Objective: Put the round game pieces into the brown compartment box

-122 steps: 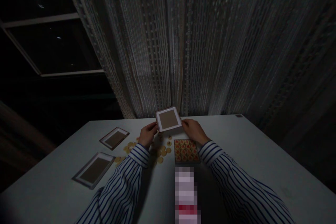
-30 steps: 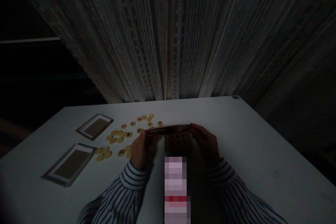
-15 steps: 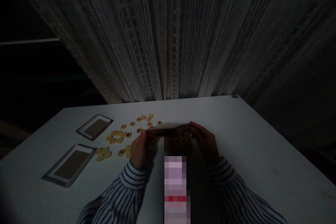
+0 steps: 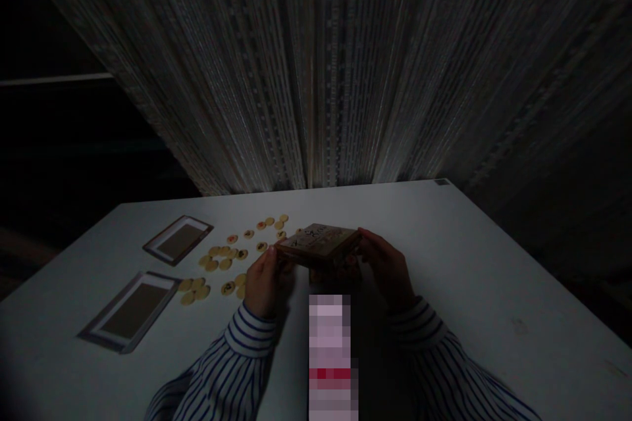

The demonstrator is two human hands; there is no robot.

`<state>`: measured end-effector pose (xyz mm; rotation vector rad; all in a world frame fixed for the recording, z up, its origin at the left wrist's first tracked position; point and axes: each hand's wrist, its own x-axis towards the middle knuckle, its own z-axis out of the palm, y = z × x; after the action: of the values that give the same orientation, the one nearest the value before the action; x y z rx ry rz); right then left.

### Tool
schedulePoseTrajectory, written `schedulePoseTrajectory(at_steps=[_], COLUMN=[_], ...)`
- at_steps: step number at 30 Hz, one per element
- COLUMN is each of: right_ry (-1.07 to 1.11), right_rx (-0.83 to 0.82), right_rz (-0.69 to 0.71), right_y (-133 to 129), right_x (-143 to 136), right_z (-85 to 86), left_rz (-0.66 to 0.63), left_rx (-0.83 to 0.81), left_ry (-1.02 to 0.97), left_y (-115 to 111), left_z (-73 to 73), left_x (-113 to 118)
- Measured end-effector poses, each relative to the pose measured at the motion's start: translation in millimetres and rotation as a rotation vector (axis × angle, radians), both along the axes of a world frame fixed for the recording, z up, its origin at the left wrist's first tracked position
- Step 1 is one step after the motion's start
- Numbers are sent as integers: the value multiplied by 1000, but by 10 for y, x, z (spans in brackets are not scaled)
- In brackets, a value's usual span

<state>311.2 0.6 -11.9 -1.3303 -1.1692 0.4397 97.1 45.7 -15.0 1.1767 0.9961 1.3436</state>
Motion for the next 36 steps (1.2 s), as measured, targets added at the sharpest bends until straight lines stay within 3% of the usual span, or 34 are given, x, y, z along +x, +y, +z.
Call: schedulePoseTrajectory(at_steps=[12, 36], right_ry=[12, 76], right_rx=[-16, -63], right_rz=[-17, -52], right_y=[-23, 16], right_x=[-15, -4], right_z=[64, 18], left_rz=[23, 80], left_rx=[-32, -187], left_ry=[-13, -24], left_y=[42, 77], left_z=[-103, -81], left_x=[-9, 6])
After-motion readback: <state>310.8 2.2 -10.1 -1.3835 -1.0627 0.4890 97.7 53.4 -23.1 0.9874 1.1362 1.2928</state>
